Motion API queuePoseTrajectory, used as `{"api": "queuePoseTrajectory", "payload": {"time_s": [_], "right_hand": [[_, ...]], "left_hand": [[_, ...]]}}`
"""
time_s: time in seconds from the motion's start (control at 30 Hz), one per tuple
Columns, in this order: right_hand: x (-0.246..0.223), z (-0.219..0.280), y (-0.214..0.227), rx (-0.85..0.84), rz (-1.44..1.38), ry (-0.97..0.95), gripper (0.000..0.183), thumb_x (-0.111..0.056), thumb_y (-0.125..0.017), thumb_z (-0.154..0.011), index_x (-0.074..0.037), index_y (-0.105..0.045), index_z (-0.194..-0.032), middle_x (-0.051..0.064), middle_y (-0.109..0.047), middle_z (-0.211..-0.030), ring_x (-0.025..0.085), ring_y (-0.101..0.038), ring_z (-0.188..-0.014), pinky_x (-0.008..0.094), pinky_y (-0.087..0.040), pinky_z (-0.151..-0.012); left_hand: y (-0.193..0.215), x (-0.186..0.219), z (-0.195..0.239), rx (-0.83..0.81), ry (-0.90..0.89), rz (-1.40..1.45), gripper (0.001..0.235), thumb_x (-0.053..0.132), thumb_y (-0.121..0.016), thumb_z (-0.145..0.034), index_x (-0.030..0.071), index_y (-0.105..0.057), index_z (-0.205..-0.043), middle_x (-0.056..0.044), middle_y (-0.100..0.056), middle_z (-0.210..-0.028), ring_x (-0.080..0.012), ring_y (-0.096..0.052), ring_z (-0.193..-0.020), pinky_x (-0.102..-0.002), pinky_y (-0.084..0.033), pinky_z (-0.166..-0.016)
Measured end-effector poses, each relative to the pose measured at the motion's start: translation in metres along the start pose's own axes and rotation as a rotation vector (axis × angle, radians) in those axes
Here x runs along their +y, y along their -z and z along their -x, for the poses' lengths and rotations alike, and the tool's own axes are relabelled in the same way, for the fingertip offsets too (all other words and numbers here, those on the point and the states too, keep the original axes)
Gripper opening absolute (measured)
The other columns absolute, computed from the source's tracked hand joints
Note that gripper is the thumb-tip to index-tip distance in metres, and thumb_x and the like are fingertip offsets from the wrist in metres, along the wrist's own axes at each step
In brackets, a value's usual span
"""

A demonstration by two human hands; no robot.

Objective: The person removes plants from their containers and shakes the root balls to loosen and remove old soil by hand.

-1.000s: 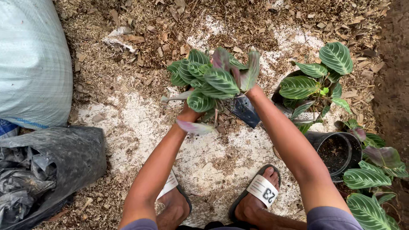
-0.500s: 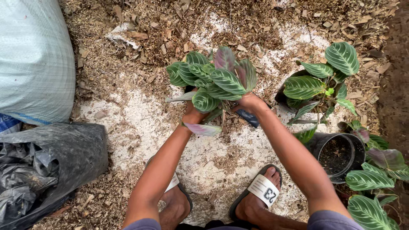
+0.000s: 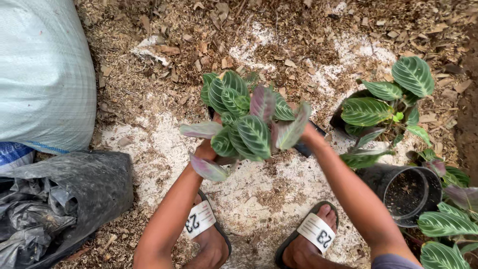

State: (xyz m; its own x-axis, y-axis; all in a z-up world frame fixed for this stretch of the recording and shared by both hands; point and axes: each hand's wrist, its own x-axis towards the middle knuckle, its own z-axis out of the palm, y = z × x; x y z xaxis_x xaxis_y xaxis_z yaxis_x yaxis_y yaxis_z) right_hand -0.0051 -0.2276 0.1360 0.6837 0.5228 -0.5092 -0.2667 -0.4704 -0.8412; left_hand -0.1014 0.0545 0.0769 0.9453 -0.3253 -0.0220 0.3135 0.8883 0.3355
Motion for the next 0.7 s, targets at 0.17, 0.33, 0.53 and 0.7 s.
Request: {"api": "queuePoseTrajectory", "payload": {"time_s": [0.17, 0.33, 0.53, 0.7], "right_hand": [[0.022, -0.067, 0.027, 0.740, 0.682, 0.251, 0.084, -0.037, -0.085, -0.088, 0.006, -0.039, -0.144, 0.035, -0.050, -0.132, 0.044, -0.046, -0.126, 0.061, -0.038, -0.108], [0.023, -0.103, -0.028, 0.933, 1.031, 0.320, 0.112, -0.053, -0.083, -0.066, 0.007, -0.037, -0.148, 0.039, -0.040, -0.143, 0.051, -0.039, -0.134, 0.066, -0.033, -0.108], [0.000, -0.091, -0.045, 0.527, 0.766, 0.618, 0.057, -0.014, -0.080, -0.089, -0.006, -0.057, -0.141, 0.019, -0.055, -0.145, 0.035, -0.056, -0.130, 0.047, -0.049, -0.110], [-0.037, -0.079, -0.010, 0.358, 0.572, 0.552, 0.048, -0.004, -0.081, -0.081, -0.007, -0.069, -0.128, 0.017, -0.064, -0.128, 0.030, -0.067, -0.110, 0.037, -0.060, -0.093]], "left_hand": [[0.004, -0.027, 0.002, -0.082, -0.120, 0.238, 0.062, 0.063, -0.045, -0.106, 0.033, -0.039, -0.161, -0.007, -0.037, -0.166, -0.0404, -0.034, -0.150, -0.052, -0.024, -0.127], [-0.001, -0.024, 0.005, -0.162, -0.181, 0.338, 0.063, 0.064, -0.044, -0.106, 0.034, -0.039, -0.162, -0.006, -0.036, -0.167, -0.0409, -0.033, -0.151, -0.053, -0.023, -0.128], [-0.007, -0.031, 0.012, -0.286, -0.209, 0.471, 0.064, 0.065, -0.044, -0.106, 0.035, -0.038, -0.162, -0.006, -0.036, -0.168, -0.0415, -0.032, -0.152, -0.054, -0.022, -0.129], [-0.013, -0.038, 0.010, -0.406, -0.195, 0.498, 0.064, 0.066, -0.044, -0.106, 0.036, -0.038, -0.163, -0.006, -0.035, -0.169, -0.0420, -0.031, -0.153, -0.054, -0.021, -0.130]]}}
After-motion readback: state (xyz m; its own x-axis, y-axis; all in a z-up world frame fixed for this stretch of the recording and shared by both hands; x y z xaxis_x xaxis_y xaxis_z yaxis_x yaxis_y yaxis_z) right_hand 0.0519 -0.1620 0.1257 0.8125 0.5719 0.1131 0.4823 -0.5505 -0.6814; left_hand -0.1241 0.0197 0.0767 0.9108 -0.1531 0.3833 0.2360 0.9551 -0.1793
